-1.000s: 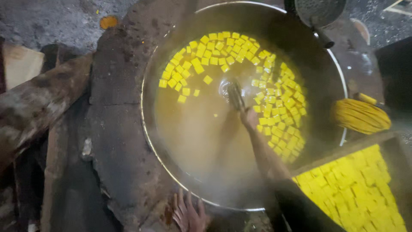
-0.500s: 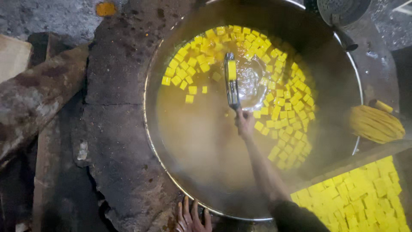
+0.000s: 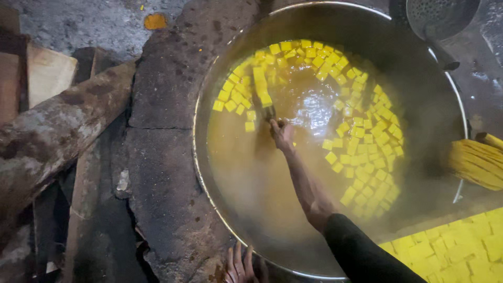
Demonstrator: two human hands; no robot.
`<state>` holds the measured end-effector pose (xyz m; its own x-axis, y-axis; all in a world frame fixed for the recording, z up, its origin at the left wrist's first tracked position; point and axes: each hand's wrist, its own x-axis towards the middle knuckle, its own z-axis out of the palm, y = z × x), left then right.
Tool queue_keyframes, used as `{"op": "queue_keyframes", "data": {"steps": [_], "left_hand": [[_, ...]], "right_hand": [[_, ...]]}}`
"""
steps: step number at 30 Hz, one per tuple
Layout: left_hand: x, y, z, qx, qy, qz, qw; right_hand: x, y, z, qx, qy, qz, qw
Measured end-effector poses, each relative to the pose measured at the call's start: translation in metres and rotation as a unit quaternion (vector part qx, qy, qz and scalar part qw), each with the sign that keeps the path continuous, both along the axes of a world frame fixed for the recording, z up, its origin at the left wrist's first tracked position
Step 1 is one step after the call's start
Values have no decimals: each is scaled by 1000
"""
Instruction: The person uses a slotted skimmer to scoop yellow tofu cubes out of a large vat of hot liquid and transfers them onto a bamboo draining tray, arranging the cubes across the tray. They repeat the scooping cycle, occasionally steadying the tray by hand, until the tray is filled with tofu.
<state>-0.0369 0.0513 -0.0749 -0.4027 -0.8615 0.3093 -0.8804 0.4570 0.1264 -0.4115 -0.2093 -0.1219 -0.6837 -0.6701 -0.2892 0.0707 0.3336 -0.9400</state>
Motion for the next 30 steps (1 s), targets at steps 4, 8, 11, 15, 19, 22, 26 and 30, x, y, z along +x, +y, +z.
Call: {"op": "queue_keyframes", "data": {"steps": [4,8,11,15,19,22,26,30], "left_hand": [[-3,8,21,108,78,2,991],[-10,6,31,143,111,27,983],[-9,7,31,148,121,27,981],[-6,6,21,95,115,7,989],[-3,6,8,79,114,-3,990],[-4,7,0,59,107,1,992],[-5,7,4,89,89,11,992],[-8,7,22,131,80,5,988]], "right_hand": [[15,18,3,-78,-60,-43,994],[27,80,6,-28,-85,-66,994],[14,101,13,115,14,-11,993],[-24,83,24,268,102,68,955],[-52,43,23,250,300,163,906],[-54,20,23,248,285,188,907],[-33,13,24,176,161,143,960],[-5,41,41,62,25,90,994]]}}
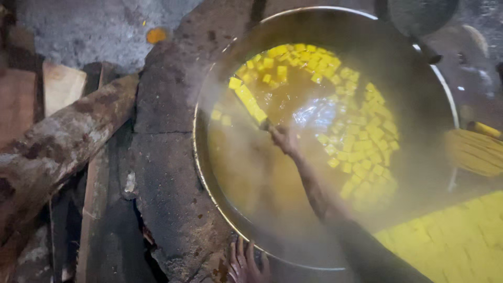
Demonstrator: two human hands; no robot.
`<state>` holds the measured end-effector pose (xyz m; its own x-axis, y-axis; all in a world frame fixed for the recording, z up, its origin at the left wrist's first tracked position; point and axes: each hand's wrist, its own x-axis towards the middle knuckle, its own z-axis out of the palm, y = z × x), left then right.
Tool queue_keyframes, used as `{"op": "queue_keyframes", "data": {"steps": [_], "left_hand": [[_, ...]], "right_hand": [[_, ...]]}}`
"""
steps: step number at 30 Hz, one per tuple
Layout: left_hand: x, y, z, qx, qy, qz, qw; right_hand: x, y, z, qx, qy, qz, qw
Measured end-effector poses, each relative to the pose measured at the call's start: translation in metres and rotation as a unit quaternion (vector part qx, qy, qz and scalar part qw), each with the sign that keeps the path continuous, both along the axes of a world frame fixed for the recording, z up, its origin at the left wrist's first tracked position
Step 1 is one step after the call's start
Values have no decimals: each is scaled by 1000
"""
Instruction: The person uses a slotted skimmer to scoop yellow tofu cubes out of a large vat of hot liquid and transfers them onto a bamboo draining tray, arranging the cubes across the tray. They repeat the scooping cycle, occasionally steadying the tray by hand, until the tray is filled with tofu.
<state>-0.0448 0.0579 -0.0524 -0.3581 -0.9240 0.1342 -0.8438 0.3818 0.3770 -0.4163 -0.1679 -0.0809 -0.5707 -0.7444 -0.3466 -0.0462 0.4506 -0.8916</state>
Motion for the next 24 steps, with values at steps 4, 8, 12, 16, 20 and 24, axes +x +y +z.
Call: {"op": "queue_keyframes", "data": {"steps": [4,8,12,16,20,24], "left_hand": [[-15,4,21,57,-12,46,997],[-19,11,38,7,7,19,1000],[-15,25,48,-19,-58,-15,998],[-12,45,59,-66,-35,-74,994],[-8,67,77,-64,-42,-77,994],[-11,96,103,-97,30,-120,987]], "right_hand": [[18,68,35,5,-40,-64,997],[5,163,82,-42,-73,-122,989],[-24,315,128,-58,53,-154,985],[-57,502,164,-18,97,-229,969],[-68,692,198,47,199,-317,926],[-73,845,229,121,236,-361,894]]}}
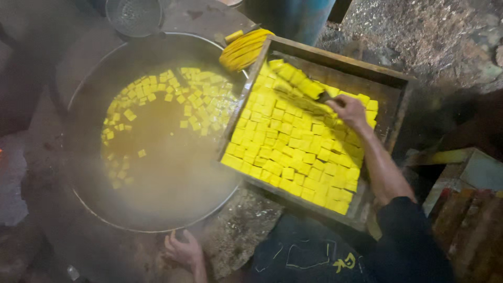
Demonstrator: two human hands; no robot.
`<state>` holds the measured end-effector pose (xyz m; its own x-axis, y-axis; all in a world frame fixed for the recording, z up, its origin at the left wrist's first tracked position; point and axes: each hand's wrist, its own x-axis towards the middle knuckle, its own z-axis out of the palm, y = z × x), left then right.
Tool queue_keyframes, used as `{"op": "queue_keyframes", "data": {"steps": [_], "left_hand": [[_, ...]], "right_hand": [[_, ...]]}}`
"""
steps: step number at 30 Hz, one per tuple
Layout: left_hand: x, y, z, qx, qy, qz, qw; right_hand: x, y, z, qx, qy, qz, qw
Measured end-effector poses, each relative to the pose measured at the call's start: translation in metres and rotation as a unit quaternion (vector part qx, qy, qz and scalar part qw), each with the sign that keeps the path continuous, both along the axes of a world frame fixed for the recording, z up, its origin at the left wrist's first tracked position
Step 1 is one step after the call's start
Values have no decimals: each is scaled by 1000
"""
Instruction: The person uses a slotted skimmer to scoop yellow tofu cubes out of a large vat of hot liquid and transfers them onto a bamboo draining tray, arranging the cubes across the tray. They repeat the scooping cycle, occasionally steadying the tray by hand, until the tray is filled with tofu.
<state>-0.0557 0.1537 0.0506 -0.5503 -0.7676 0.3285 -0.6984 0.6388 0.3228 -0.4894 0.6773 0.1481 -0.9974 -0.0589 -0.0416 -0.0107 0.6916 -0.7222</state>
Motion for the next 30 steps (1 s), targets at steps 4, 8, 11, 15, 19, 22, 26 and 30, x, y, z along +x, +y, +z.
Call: {"op": "queue_keyframes", "data": {"steps": [4,8,11,15,19,22,26,30], "left_hand": [[1,45,11,61,36,-10,997],[9,94,12,66,33,-21,997],[16,117,13,45,18,-30,998],[35,138,21,69,-3,0,998],[41,151,23,75,-19,42,996],[41,153,24,70,-34,57,995],[31,154,18,73,10,16,997],[22,140,16,75,13,13,997]], "right_hand": [[-14,93,5,130,96,-7,987],[-35,135,-4,159,101,-2,982],[-46,144,-13,212,158,67,962],[-47,141,-20,263,187,32,946],[-24,134,-24,263,255,84,927],[-19,132,-23,241,262,104,929],[-20,133,-23,284,244,58,926],[-9,131,-27,235,238,94,938]]}}
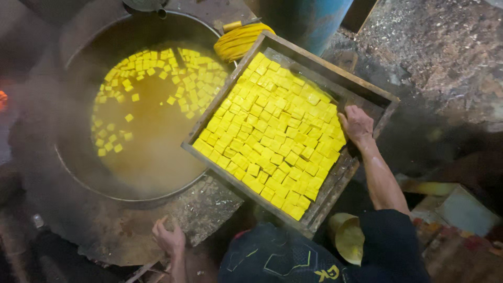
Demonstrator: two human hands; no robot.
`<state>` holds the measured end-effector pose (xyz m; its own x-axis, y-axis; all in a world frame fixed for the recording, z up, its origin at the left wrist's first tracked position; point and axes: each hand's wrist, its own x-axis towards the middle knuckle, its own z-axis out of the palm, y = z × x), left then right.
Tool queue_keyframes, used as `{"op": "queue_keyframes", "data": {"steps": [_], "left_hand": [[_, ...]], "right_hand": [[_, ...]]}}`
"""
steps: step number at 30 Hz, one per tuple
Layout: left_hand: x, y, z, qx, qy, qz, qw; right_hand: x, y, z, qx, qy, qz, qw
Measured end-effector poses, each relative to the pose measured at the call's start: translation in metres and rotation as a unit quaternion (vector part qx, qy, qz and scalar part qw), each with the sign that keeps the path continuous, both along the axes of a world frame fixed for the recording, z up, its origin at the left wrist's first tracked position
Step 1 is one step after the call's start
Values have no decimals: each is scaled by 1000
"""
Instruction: The person uses a slotted skimmer to scoop yellow tofu cubes out of a large vat of hot liquid and transfers them onto a bamboo draining tray, arranging the cubes across the tray. They repeat the scooping cycle, occasionally steadying the tray by hand, until the tray is filled with tofu.
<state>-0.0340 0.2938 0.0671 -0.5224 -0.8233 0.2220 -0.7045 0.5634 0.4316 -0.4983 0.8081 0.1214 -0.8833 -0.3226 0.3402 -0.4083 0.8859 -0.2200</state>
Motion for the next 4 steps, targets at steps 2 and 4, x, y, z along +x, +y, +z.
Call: {"op": "queue_keyframes", "data": {"steps": [2,4], "left_hand": [[-2,-11,-3,16,-4,8,1000],[-9,-31,-7,67,36,11,997]], "right_hand": [[3,-7,4,-28,-1,-58,998],[8,-24,1,-133,-41,-120,983]]}}
